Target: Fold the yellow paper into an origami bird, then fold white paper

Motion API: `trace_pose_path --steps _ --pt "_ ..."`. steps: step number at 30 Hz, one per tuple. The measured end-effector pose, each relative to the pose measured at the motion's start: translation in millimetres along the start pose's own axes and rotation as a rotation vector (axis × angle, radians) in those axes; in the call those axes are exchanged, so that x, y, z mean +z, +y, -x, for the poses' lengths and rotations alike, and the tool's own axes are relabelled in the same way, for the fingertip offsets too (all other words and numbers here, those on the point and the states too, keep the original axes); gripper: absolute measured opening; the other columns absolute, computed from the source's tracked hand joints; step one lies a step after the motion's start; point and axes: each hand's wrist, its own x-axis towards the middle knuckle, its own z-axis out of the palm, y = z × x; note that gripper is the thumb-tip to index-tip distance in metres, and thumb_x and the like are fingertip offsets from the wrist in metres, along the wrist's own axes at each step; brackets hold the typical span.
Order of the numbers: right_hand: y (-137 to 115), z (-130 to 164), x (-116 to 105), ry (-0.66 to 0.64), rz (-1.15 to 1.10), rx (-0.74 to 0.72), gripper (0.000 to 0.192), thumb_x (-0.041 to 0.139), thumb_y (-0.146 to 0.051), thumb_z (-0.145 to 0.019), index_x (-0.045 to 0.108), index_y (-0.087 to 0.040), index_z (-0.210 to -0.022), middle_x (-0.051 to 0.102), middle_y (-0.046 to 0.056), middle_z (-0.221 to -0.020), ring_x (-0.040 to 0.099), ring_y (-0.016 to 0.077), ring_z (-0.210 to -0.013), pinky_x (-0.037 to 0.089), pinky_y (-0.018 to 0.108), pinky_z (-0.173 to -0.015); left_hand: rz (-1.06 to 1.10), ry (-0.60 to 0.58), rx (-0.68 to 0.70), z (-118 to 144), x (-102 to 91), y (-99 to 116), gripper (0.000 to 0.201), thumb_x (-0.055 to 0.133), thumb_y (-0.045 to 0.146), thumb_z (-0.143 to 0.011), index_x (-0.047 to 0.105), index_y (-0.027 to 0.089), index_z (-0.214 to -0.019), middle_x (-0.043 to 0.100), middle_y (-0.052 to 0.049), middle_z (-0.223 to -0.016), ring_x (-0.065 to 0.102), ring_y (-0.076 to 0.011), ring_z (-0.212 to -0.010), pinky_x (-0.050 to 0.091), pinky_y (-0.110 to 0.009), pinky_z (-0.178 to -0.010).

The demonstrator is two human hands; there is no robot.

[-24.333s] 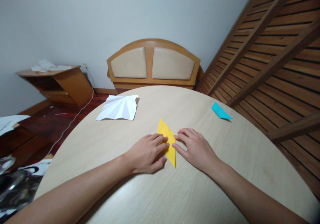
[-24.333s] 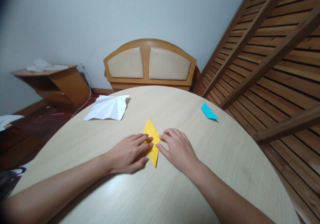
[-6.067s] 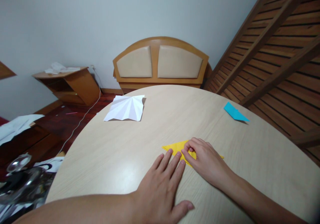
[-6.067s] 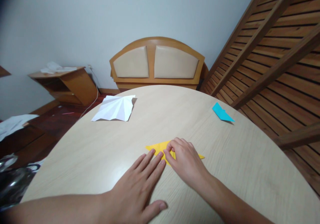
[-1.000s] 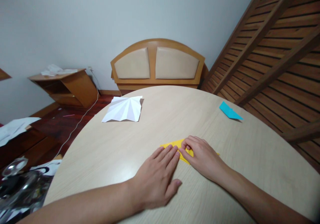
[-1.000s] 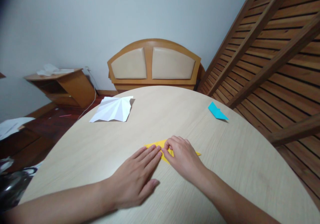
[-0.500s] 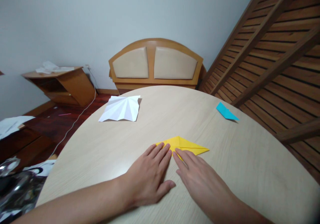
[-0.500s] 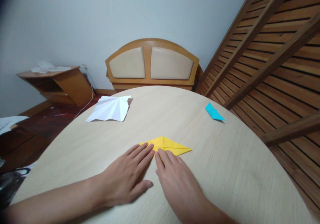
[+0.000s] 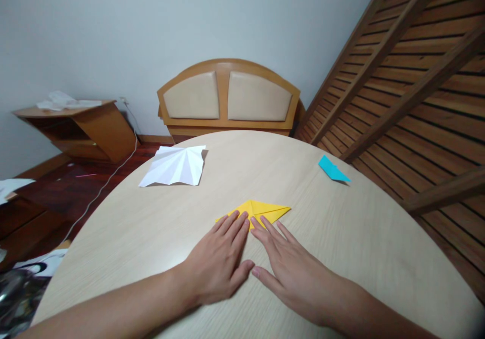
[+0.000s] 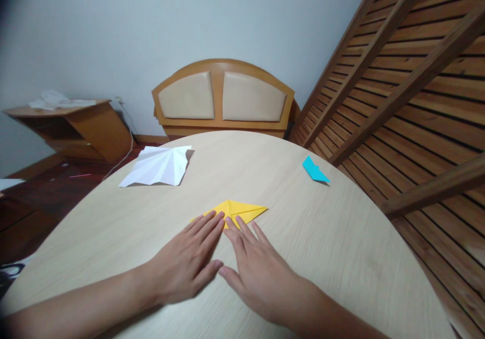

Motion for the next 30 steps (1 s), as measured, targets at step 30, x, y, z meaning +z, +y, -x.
trace_pose_path --steps 30 --pt "37.7 -6.1 -21.0 0.012 0.114 0.200 0.074 0.042 -0.059 -0.098 0.036 -0.013 -0.156 0.029 0.014 -0.163 0.019 0.0334 -0.152 0.024 0.057 -0.122 0.070 0.020 0.012 -3.4 0.3 -2.3 0.072 0.045 0.057 -0.099 0.034 0.011 -0.154 0.033 -0.020 -0.160 0.026 -0.0351 -0.150 0.028 -0.053 -0.120"
